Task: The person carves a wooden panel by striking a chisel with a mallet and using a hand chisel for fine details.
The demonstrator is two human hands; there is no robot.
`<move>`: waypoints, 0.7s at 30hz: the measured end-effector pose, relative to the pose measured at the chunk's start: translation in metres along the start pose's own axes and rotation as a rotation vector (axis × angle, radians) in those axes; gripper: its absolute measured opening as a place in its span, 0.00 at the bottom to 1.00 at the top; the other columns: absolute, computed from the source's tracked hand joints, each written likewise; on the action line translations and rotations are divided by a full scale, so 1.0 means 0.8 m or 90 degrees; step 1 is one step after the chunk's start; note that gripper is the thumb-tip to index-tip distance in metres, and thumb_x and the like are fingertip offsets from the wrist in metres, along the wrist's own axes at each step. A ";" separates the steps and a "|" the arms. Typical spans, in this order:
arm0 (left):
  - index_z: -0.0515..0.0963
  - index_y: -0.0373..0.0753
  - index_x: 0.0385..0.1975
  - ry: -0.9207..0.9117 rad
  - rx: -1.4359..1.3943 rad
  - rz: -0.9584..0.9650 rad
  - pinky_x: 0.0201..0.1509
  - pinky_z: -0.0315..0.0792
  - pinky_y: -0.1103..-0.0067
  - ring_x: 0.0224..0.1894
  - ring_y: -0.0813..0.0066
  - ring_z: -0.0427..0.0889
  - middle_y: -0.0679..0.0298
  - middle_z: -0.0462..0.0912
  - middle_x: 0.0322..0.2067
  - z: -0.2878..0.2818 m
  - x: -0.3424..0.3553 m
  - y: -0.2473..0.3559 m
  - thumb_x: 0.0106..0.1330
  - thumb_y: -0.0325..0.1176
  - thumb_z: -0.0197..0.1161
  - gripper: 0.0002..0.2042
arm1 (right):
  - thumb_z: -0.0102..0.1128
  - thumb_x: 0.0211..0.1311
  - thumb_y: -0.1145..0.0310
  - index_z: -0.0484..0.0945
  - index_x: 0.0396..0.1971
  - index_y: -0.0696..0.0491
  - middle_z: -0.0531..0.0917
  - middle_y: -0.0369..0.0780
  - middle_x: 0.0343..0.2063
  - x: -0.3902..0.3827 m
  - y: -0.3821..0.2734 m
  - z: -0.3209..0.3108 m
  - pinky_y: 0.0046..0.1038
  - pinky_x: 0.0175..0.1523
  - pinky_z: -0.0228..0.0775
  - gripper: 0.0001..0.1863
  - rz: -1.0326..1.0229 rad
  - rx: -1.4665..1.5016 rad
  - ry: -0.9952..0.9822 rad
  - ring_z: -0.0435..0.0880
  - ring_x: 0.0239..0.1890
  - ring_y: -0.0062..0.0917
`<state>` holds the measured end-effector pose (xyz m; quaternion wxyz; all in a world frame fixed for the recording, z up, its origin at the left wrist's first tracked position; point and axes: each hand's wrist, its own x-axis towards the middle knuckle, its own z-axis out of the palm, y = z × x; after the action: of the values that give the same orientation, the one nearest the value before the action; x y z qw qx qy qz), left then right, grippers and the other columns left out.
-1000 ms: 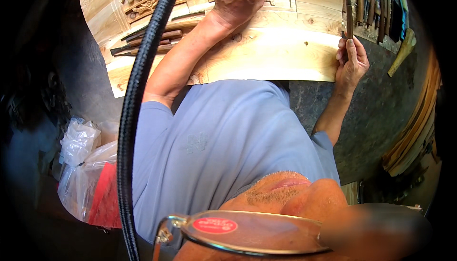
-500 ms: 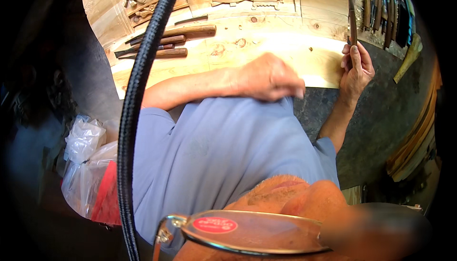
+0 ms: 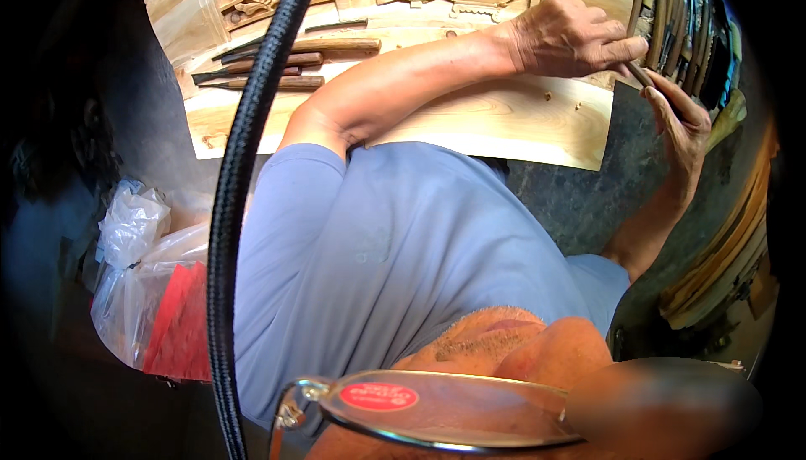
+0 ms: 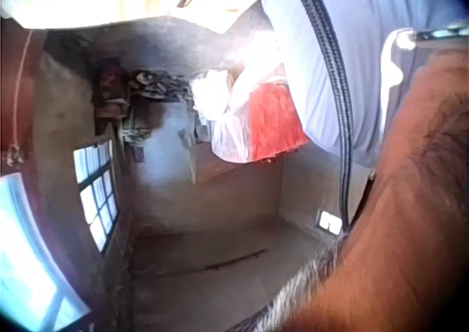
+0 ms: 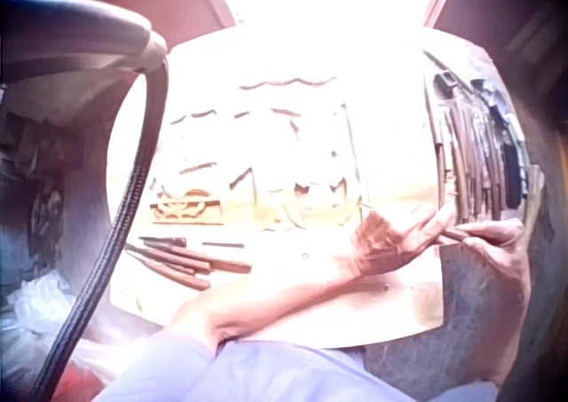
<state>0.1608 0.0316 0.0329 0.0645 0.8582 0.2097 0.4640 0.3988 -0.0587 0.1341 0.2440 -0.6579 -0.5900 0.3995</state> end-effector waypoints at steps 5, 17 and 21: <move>0.77 0.51 0.29 0.058 0.079 -0.028 0.19 0.69 0.81 0.21 0.80 0.79 0.73 0.71 0.20 0.005 0.002 -0.002 0.65 0.52 0.64 0.13 | 0.72 0.64 0.73 0.87 0.54 0.54 0.88 0.31 0.36 0.032 -0.020 -0.016 0.13 0.30 0.62 0.18 -0.031 -0.035 -0.044 0.73 0.27 0.08; 0.80 0.57 0.36 0.110 0.141 -0.146 0.18 0.66 0.81 0.20 0.81 0.76 0.75 0.70 0.20 0.008 0.014 0.002 0.63 0.39 0.62 0.04 | 0.67 0.70 0.67 0.86 0.56 0.52 0.86 0.30 0.33 0.092 -0.060 -0.061 0.15 0.27 0.60 0.17 -0.032 -0.216 -0.187 0.70 0.25 0.08; 0.79 0.57 0.35 0.110 0.139 -0.160 0.17 0.67 0.81 0.19 0.81 0.76 0.75 0.68 0.19 0.012 0.012 -0.001 0.63 0.39 0.62 0.03 | 0.66 0.71 0.66 0.86 0.56 0.51 0.85 0.28 0.31 0.106 -0.068 -0.061 0.15 0.27 0.59 0.16 -0.004 -0.187 -0.217 0.70 0.25 0.08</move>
<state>0.1731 0.0372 0.0344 0.0103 0.7842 0.3691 0.4986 0.4053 0.0410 0.1847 0.0435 -0.6079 -0.6763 0.4137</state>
